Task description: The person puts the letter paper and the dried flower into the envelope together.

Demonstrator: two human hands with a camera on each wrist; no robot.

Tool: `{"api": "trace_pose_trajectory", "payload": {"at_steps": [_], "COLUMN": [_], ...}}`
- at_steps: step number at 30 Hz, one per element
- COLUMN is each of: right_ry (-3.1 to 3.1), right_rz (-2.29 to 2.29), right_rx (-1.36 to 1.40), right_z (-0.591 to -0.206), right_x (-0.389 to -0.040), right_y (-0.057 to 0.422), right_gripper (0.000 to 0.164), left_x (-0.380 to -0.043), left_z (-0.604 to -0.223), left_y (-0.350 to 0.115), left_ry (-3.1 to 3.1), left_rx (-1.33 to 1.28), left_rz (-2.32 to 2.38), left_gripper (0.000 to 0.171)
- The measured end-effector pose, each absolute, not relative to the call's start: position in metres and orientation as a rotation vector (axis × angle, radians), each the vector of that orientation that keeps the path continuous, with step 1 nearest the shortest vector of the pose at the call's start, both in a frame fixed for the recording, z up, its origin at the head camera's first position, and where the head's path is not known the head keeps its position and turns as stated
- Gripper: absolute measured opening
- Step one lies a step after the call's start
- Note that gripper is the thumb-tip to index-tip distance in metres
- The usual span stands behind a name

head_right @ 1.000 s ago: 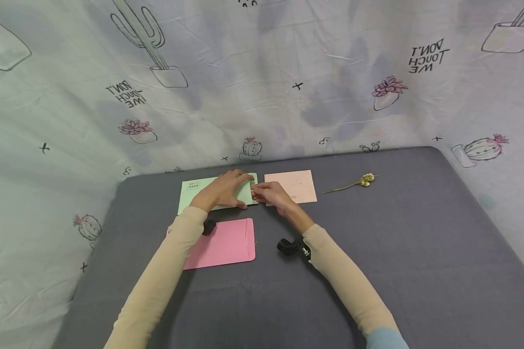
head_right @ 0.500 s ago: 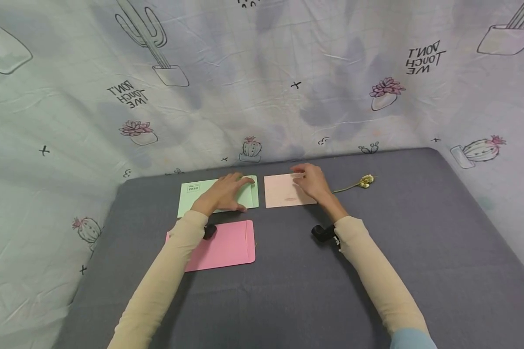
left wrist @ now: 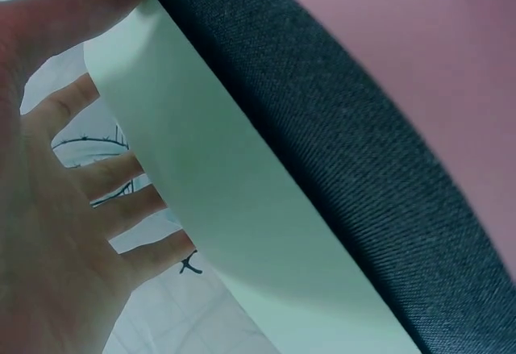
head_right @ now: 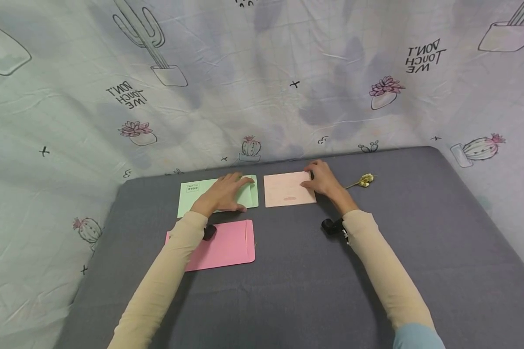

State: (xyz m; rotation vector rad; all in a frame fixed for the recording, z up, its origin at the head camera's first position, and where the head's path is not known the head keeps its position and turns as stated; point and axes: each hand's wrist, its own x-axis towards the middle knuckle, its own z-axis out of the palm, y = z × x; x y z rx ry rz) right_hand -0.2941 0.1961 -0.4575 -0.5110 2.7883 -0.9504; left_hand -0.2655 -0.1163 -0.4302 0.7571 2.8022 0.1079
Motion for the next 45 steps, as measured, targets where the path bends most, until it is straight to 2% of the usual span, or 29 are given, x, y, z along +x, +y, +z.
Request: {"api": "trace_pose_trajectory", "payload": {"at_steps": [5,10,18,26,45], "right_ry": [2.805,2.745,2.335,2.137,2.259], "right_rz": [-0.995,-1.237,-1.672,-1.824,-1.875], "right_rx": [-0.453,-0.4,0.013,0.222,0.096], "right_z": [-0.455,-0.457,-0.452,-0.456,-0.466], "right_x": [-0.293,-0.29,-0.288,-0.29,-0.292], "right_y": [0.194,0.197,0.205,0.203,0.185], "right_gripper": [0.046,0.042,0.043,0.047,0.04], "left_x": [-0.266,-0.267,-0.268,-0.267,-0.27], "left_z": [-0.429,-0.428,-0.428,-0.426,-0.429], "left_y": [-0.117,-0.117,-0.118,-0.116,-0.115], "left_ry": [2.793,2.792,2.773,2.763,2.771], "left_rx": [0.746,0.746,0.742,0.735,0.73], "left_rz": [0.13,0.131,0.132,0.116,0.068], "left_gripper": [0.082,0.082,0.082,0.082,0.086]}}
